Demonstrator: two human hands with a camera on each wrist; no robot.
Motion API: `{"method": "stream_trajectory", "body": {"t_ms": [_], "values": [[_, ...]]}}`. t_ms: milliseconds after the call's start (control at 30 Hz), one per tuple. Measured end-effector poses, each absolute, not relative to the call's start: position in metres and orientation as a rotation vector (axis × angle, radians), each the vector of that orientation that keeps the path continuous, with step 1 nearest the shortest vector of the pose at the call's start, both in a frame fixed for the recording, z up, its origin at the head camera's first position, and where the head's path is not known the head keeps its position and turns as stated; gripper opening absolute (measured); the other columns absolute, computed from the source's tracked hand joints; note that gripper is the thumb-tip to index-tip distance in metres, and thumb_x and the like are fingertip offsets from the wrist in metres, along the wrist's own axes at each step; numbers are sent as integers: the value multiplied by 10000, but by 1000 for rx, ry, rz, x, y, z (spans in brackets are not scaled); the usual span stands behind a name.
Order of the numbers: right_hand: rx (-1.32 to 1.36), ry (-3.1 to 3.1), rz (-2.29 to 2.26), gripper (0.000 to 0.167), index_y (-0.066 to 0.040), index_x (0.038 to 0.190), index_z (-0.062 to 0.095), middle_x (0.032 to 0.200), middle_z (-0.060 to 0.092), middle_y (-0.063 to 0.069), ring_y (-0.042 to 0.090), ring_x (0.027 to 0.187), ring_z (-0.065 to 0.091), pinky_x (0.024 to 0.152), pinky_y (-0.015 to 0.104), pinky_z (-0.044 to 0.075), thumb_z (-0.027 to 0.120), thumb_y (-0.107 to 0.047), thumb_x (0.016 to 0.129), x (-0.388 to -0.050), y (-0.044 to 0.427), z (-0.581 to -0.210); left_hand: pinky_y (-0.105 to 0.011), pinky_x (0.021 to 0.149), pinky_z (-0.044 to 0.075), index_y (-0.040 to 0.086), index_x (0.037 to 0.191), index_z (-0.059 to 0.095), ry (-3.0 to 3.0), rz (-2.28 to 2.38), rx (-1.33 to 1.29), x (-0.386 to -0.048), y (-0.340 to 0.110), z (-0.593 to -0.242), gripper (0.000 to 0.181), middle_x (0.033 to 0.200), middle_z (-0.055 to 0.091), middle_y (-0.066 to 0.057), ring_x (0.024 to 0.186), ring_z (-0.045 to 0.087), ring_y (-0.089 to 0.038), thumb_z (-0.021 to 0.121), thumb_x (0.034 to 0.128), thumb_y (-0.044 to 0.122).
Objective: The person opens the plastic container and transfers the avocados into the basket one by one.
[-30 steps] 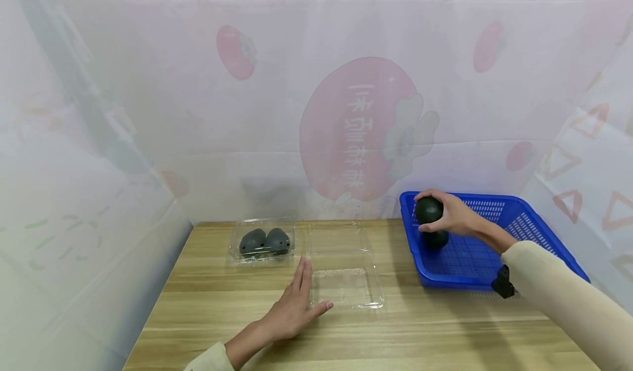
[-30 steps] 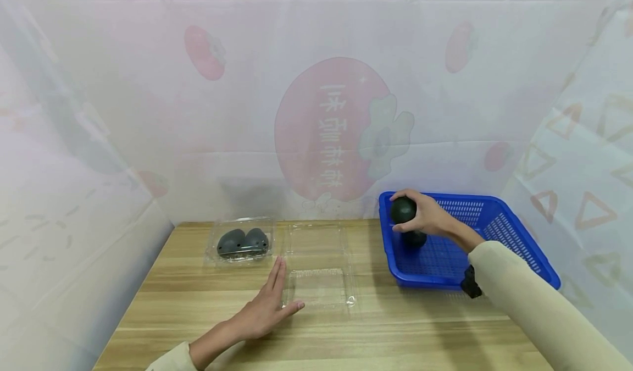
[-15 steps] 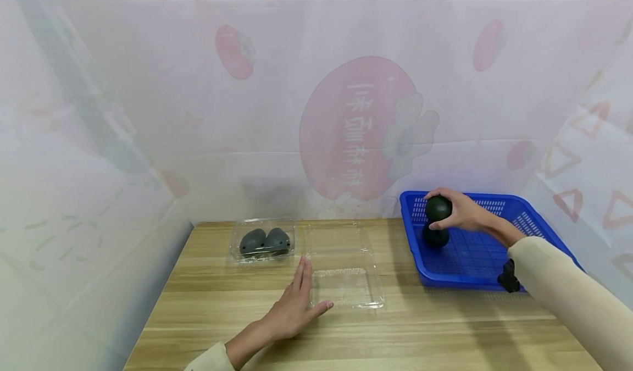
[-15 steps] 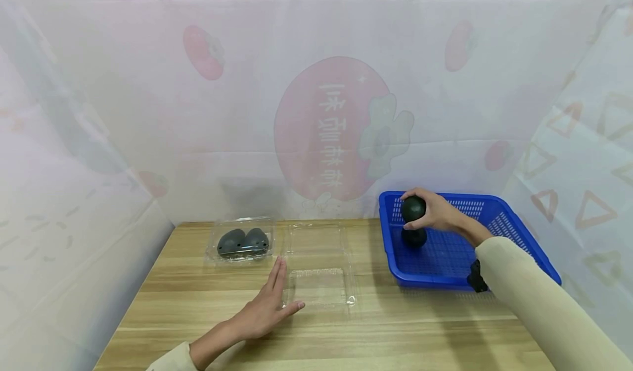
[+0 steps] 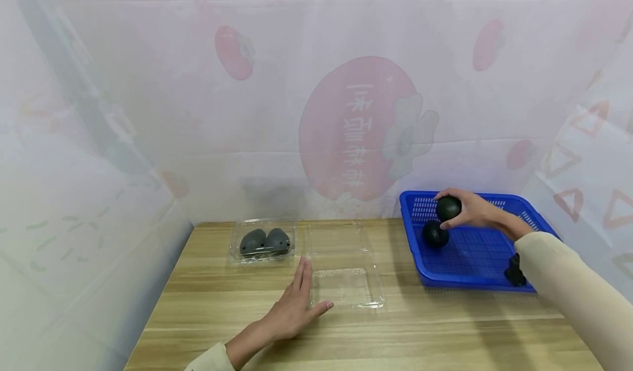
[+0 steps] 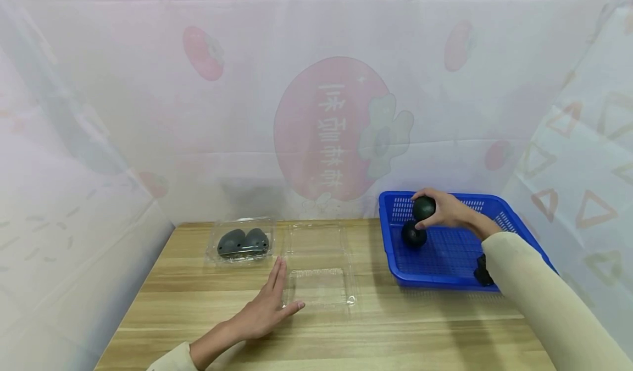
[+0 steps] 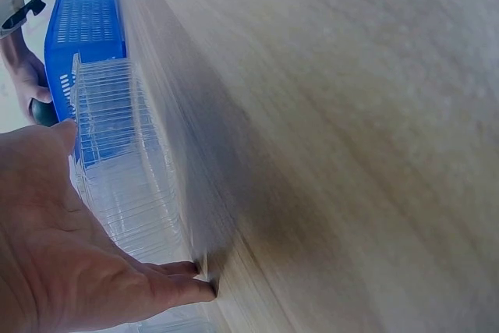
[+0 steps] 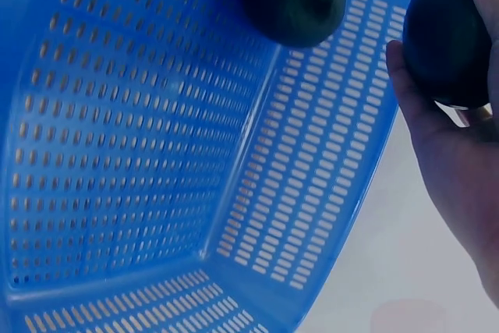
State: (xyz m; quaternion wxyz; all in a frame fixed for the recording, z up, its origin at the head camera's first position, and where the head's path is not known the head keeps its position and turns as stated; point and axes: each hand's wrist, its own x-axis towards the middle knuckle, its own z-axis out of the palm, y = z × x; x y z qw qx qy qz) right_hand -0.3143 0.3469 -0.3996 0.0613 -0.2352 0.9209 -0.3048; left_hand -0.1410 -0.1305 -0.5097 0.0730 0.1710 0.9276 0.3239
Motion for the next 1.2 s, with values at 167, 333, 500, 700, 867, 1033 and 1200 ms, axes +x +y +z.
{"method": "stream_trajectory", "body": {"t_ms": [167, 333, 500, 700, 867, 1033, 1200], "values": [[-690, 2778, -874, 716, -10, 1408, 594, 1397, 594, 261, 321, 1109, 609, 826, 395, 533, 944, -200, 812, -317, 354, -397, -698, 1173, 314, -5, 1684, -31, 2785, 971, 520, -141, -131, -509, 1068, 1758, -95, -230, 1559, 222, -510, 623, 1043, 545], [-700, 2761, -838, 734, 27, 1400, 591, 1434, 568, 306, 448, 1237, 574, 917, 525, 538, 953, -180, 796, -321, 361, -398, -700, 1170, 316, -12, 1683, -26, 2784, 977, 524, -142, -130, -508, 1065, 1755, -90, -239, 1560, 216, -513, 623, 1044, 541], [-703, 2730, -831, 782, 62, 1406, 577, 1463, 525, 351, 514, 1283, 537, 945, 600, 532, 968, -180, 774, -323, 366, -402, -704, 1168, 315, -15, 1683, -21, 2774, 984, 528, -141, -130, -509, 1063, 1756, -83, -242, 1564, 208, -510, 625, 1045, 537], [-666, 2735, -761, 787, 46, 1395, 586, 1457, 522, 361, 509, 1259, 548, 946, 628, 527, 979, -187, 754, -324, 371, -404, -702, 1164, 324, -10, 1685, -18, 2773, 982, 529, -141, -129, -508, 1059, 1756, -83, -241, 1560, 214, -516, 621, 1046, 541], [-646, 2715, -732, 781, 64, 1387, 580, 1433, 528, 372, 482, 1212, 573, 933, 596, 541, 976, -168, 755, -324, 371, -403, -699, 1170, 317, -20, 1682, -19, 2777, 980, 535, -140, -130, -506, 1061, 1753, -84, -251, 1564, 209, -509, 624, 1046, 535], [-621, 2706, -694, 778, 74, 1373, 577, 1392, 556, 353, 467, 1196, 578, 918, 568, 546, 980, -155, 748, -325, 372, -405, -689, 1172, 324, -41, 1676, -2, 2784, 977, 544, -140, -130, -506, 1071, 1750, -70, -262, 1565, 215, -504, 633, 1040, 540], [-598, 2687, -662, 775, 75, 1363, 578, 1373, 568, 336, 448, 1184, 573, 941, 590, 529, 983, -146, 740, -327, 373, -410, -695, 1170, 321, -46, 1675, 6, 2783, 986, 542, -138, -129, -505, 1073, 1752, -65, -259, 1563, 222, -507, 641, 1036, 537]]}}
